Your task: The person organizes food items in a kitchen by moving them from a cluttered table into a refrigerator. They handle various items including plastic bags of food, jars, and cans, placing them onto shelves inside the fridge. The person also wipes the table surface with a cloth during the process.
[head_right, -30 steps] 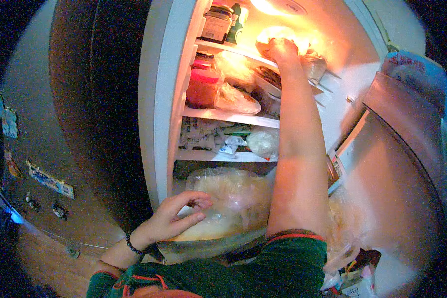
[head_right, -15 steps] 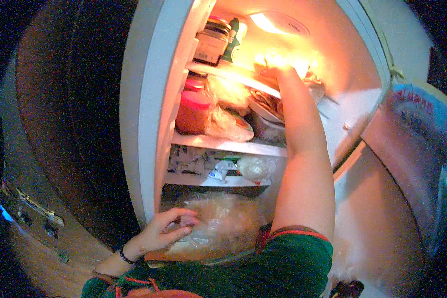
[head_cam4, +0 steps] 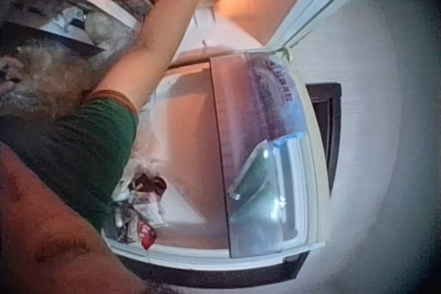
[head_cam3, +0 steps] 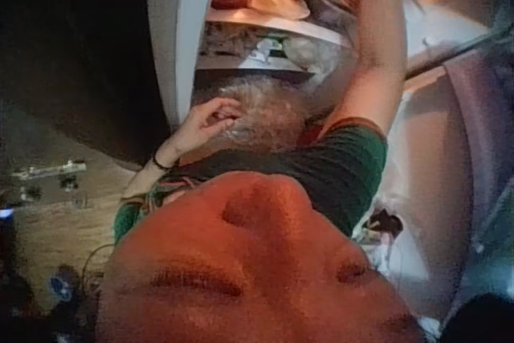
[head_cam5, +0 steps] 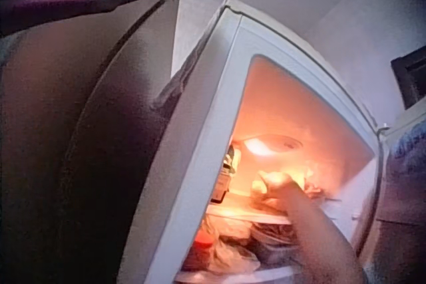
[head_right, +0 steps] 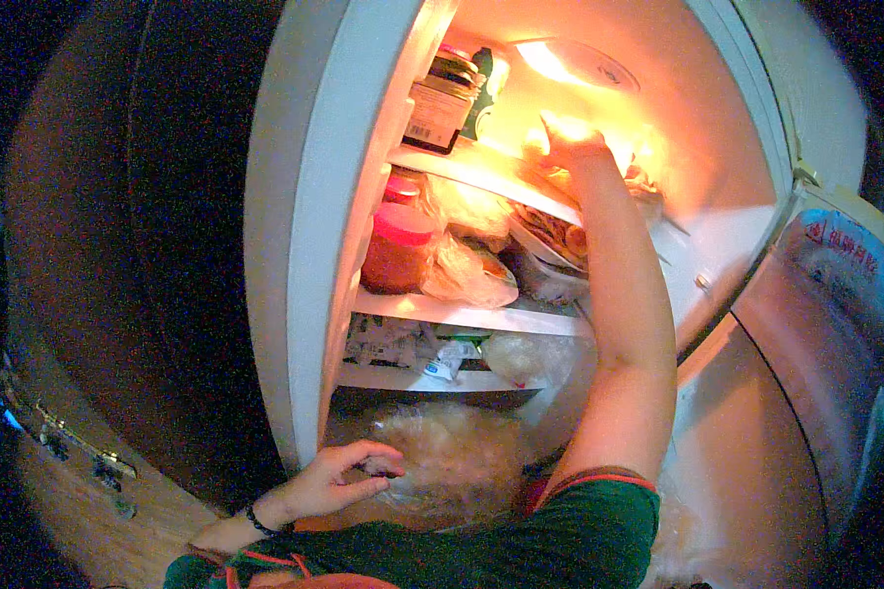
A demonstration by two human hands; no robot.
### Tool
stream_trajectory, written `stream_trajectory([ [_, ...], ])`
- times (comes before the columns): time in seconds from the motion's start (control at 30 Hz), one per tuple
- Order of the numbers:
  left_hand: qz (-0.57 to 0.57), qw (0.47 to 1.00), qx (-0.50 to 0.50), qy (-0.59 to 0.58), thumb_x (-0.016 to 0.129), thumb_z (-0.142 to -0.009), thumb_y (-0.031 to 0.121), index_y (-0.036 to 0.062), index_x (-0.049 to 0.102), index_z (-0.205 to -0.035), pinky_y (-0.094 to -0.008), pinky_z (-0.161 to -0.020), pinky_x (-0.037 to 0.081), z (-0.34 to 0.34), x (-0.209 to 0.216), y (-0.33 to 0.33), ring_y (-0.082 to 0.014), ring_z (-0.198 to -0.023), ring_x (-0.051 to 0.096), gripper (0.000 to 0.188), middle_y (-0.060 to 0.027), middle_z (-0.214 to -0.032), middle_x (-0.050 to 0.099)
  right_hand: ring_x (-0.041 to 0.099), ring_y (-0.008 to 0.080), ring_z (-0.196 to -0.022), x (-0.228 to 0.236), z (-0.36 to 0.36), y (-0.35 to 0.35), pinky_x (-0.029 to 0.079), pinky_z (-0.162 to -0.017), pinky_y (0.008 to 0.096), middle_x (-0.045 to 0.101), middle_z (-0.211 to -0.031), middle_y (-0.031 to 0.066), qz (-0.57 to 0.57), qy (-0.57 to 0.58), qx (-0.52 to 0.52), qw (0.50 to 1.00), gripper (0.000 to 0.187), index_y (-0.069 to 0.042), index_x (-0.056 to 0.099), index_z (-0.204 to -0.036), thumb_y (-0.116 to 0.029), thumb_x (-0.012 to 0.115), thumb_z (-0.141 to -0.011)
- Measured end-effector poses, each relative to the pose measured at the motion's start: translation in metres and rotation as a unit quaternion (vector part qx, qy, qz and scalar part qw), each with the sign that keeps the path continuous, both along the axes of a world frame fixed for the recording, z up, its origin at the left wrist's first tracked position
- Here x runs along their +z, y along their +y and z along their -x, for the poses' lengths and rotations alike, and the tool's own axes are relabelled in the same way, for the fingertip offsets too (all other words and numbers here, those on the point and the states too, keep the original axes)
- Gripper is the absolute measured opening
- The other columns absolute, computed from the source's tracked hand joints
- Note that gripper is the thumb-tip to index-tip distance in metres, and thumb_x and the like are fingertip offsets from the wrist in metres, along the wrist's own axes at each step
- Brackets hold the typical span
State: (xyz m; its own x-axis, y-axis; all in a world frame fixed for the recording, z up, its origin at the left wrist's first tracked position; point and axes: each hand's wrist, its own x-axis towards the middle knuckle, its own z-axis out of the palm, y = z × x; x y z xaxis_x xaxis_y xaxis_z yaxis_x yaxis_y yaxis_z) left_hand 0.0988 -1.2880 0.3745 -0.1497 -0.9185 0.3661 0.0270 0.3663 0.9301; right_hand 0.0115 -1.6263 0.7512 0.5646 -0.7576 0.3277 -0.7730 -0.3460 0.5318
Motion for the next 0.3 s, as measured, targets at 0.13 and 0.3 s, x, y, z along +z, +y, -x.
stream_trajectory([
  [0.13, -0.002, 1.0, -0.002, -0.015, 0.059, -0.088, 0.005, 0.0016, 0.049, -0.121, -0.0304, -0.093, 0.045, -0.001, 0.003, 0.002, -0.0161, -0.106, 0.058, 0.034, -0.0084, -0.112, 0.061, 0.026, 0.0298, -0.135, -0.013, -0.005, -0.054, 0.026, -0.109, 0.042, 0.029, -0.146, 0.0136, 0.014, 0.061, 0.11, 0.992, 0.078, -0.017, 0.027, -0.143, -0.032, 0.065, -0.077],
  [0.3, -0.006, 1.0, -0.01, 0.018, 0.058, -0.089, 0.005, 0.0016, 0.049, -0.121, -0.0303, -0.093, 0.045, -0.004, -0.001, 0.004, -0.0161, -0.107, 0.057, 0.034, -0.0087, -0.112, 0.061, 0.02, 0.0311, -0.138, -0.008, 0.003, -0.058, 0.025, -0.11, 0.0469, 0.026, -0.148, 0.0138, -0.033, 0.078, 0.095, 0.992, 0.075, -0.019, 0.03, -0.142, -0.021, 0.066, -0.076],
])
